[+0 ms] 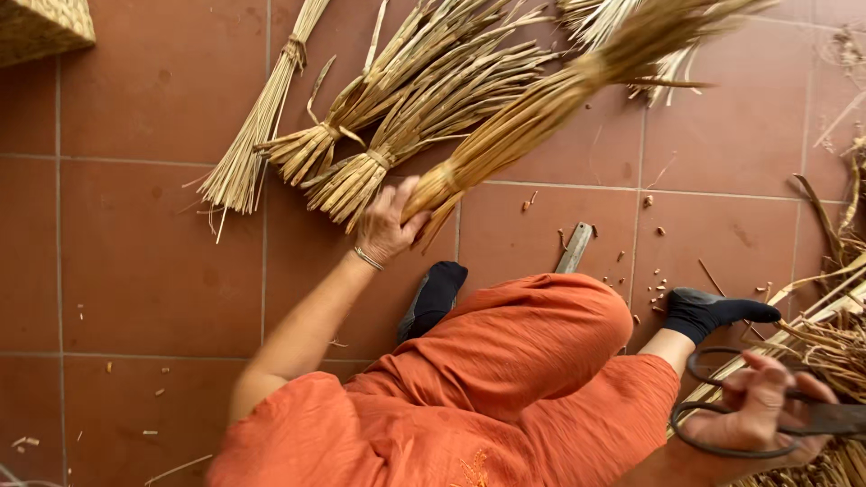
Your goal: The person sits on a tiled floor and uses shears to trim the ends of bundles of dried plant stalks. They repeatedly pick up a bundle, cut the stalks to even the ends, and place the trimmed bundle aside. A machete and additional bundles are visible nearby.
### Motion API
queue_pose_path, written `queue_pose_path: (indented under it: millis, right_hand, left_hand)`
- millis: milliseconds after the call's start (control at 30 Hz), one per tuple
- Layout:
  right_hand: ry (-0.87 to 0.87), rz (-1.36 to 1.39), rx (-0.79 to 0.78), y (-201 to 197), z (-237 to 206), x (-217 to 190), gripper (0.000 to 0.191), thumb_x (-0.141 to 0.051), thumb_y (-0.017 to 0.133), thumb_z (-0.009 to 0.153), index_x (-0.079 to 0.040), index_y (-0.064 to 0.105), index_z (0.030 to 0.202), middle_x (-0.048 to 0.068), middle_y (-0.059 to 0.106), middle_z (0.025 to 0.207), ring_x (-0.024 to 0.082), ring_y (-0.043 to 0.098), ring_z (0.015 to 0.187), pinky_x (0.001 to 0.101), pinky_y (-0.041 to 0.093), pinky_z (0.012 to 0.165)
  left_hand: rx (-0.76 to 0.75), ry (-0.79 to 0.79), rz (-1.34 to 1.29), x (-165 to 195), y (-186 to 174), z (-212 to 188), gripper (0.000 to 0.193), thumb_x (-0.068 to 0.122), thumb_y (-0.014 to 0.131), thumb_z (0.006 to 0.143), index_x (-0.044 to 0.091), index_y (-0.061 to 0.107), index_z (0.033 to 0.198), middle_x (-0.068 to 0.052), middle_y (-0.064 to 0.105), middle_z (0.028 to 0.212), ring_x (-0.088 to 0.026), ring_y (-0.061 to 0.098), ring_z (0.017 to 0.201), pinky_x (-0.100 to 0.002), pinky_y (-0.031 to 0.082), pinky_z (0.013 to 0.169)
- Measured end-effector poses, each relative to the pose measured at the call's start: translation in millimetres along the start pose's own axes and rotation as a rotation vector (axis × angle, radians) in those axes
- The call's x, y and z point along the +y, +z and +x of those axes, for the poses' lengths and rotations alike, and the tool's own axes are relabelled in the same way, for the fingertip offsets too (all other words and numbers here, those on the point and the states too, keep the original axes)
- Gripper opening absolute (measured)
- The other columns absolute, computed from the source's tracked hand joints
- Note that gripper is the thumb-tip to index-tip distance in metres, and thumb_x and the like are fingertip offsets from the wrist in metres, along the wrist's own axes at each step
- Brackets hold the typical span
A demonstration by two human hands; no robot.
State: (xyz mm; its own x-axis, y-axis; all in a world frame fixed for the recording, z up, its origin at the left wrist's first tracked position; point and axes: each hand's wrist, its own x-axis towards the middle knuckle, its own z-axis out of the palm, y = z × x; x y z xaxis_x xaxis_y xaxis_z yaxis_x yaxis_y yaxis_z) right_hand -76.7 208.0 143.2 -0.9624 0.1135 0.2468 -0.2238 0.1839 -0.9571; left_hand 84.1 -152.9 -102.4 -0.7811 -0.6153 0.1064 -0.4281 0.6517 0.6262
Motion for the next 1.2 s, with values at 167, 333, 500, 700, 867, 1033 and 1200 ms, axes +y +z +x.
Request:
queue_pose_path:
  millis: [167,333,500,700,867,1033,1200]
  right_hand:
    - [0.112,-0.041,-0.074,20.1,-14.3,14.4,0.021,-0.007,0.072,0.111,0.005,0.055,0.113,0.013,0.065,0.084,0.011,0.052,0.064,0.0201,0.040,0.058]
    - [0.181,0.106,-0.107,25.2,-3.9,35.8,0.029,-0.008,0.071,0.109,0.004,0.052,0.128,0.014,0.065,0.087,0.013,0.052,0.068,0.0211,0.045,0.068]
    - [0.189,0.153,-0.114,23.0,7.2,75.8,0.035,-0.011,0.071,0.111,-0.001,0.051,0.138,0.013,0.067,0.088,0.014,0.054,0.070,0.0226,0.047,0.070]
    - [0.215,0.316,-0.045,-14.7,8.9,97.8,0.024,-0.011,0.069,0.118,-0.004,0.051,0.131,0.016,0.069,0.094,0.018,0.054,0.070,0.0253,0.044,0.066]
    - [0.226,0.309,0.053,-45.6,-0.2,98.2,0.024,-0.019,0.068,0.112,-0.005,0.057,0.127,0.013,0.071,0.092,0.015,0.058,0.068,0.0238,0.044,0.060]
    - [0.415,0.191,0.185,-114.1,-43.5,94.5,0.028,-0.028,0.068,0.104,-0.005,0.064,0.120,0.008,0.072,0.088,0.012,0.061,0.065,0.0210,0.042,0.052]
    - [0.603,0.118,0.376,-204.8,-72.9,123.0,0.033,-0.032,0.073,0.095,-0.006,0.068,0.114,0.005,0.070,0.077,0.011,0.061,0.058,0.0204,0.039,0.046]
  left_hand:
    - [-0.258,-0.442,0.160,-44.0,46.3,-36.6,0.070,0.045,0.075,0.089,0.028,0.040,0.146,-0.025,0.055,0.111,-0.043,0.060,0.098,-0.056,0.054,0.077]
    - [-0.279,-0.509,0.169,-64.3,57.4,-35.0,0.066,0.044,0.069,0.095,0.029,0.038,0.151,-0.027,0.054,0.119,-0.046,0.059,0.109,-0.057,0.053,0.086]
    - [-0.426,-0.519,0.285,-72.6,58.8,-22.3,0.070,0.048,0.061,0.099,0.026,0.028,0.157,-0.027,0.051,0.127,-0.047,0.059,0.108,-0.057,0.054,0.083]
    - [-0.772,-0.672,0.305,-63.5,59.7,1.8,0.077,0.049,0.045,0.105,0.027,0.005,0.167,-0.028,0.049,0.137,-0.035,0.068,0.106,-0.049,0.059,0.087]
    - [-0.789,-0.720,0.309,-46.4,59.6,20.0,0.079,0.065,0.053,0.095,0.011,0.031,0.149,-0.027,0.057,0.135,-0.040,0.062,0.119,-0.053,0.051,0.097]
    - [-0.815,-0.657,0.431,-21.8,58.3,8.3,0.082,0.061,0.060,0.092,0.005,0.039,0.148,-0.029,0.063,0.135,-0.044,0.062,0.124,-0.051,0.049,0.104]
    - [-0.862,-0.473,0.425,12.5,54.8,1.3,0.094,0.060,0.076,0.081,-0.001,0.049,0.146,-0.035,0.065,0.132,-0.052,0.064,0.120,-0.059,0.052,0.101]
